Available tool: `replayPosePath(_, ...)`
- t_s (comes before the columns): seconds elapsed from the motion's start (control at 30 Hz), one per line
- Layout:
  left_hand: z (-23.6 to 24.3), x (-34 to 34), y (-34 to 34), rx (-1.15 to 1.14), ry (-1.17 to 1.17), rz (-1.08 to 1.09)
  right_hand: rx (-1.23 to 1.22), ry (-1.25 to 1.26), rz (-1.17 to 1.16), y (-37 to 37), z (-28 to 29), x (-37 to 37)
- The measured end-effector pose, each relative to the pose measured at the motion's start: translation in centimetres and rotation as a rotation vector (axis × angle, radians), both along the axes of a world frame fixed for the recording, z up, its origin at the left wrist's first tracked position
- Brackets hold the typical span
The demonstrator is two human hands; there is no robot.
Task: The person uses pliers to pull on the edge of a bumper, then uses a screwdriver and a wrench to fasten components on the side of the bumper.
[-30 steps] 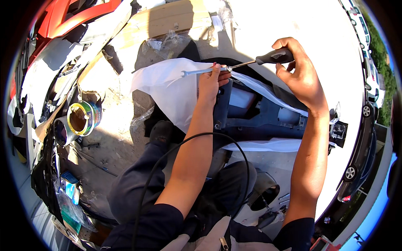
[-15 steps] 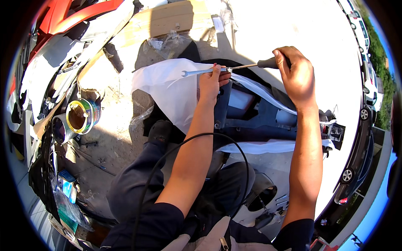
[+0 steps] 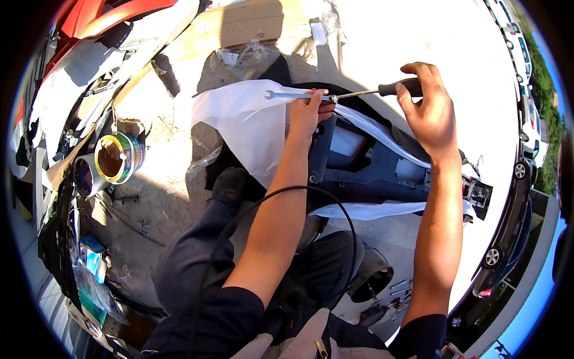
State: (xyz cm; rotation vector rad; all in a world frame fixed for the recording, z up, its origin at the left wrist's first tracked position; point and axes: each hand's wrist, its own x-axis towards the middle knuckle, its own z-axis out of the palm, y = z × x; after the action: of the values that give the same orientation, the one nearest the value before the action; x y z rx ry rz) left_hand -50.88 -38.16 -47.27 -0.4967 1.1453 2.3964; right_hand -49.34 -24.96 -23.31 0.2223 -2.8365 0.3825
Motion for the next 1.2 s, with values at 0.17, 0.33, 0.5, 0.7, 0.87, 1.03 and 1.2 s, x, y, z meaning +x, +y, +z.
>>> replayPosePath(0.17,0.8,-1.7,-0.7,-0.239,0.077,-0.161,0.107,-0.020,-0.096,0.2,-0.2,0.2)
replayPosePath(0.33,0.0,-1.5,-1.0,-0.303,0.150,-0.038,0.016,0.040,-0.071,0.4,-0.8,0.3)
replayPosePath(0.5,0.6,-1.0,-0.6,-0.265,0.207,-0.278,-0.256,0.015,-0.106,1.1,-1.6,0.1)
replayPosePath(0.7,1.1,-1.8,-1.4,-0.388,0.331,-0.377,-0.252,0.105,-0.125,1.4,-2.3,-0.4)
replayPosePath(0.87,0.5,-1.7,-1.5,-0.398,0.414,-0.327,-0.159,0.239,-0.130,1.8,-1.5,-1.5)
replayPosePath(1.03,-0.3,-1.6,-1.9,-0.413,0.410,-0.308,-0.350,-0.515,-0.172,0.0,-7.4,-2.0)
replayPosePath(1.2,0.2,-1.3,-1.2,-0.379,0.458,-0.270,0.151,-0.566,-0.256,-2.0,-13.3,-1.5)
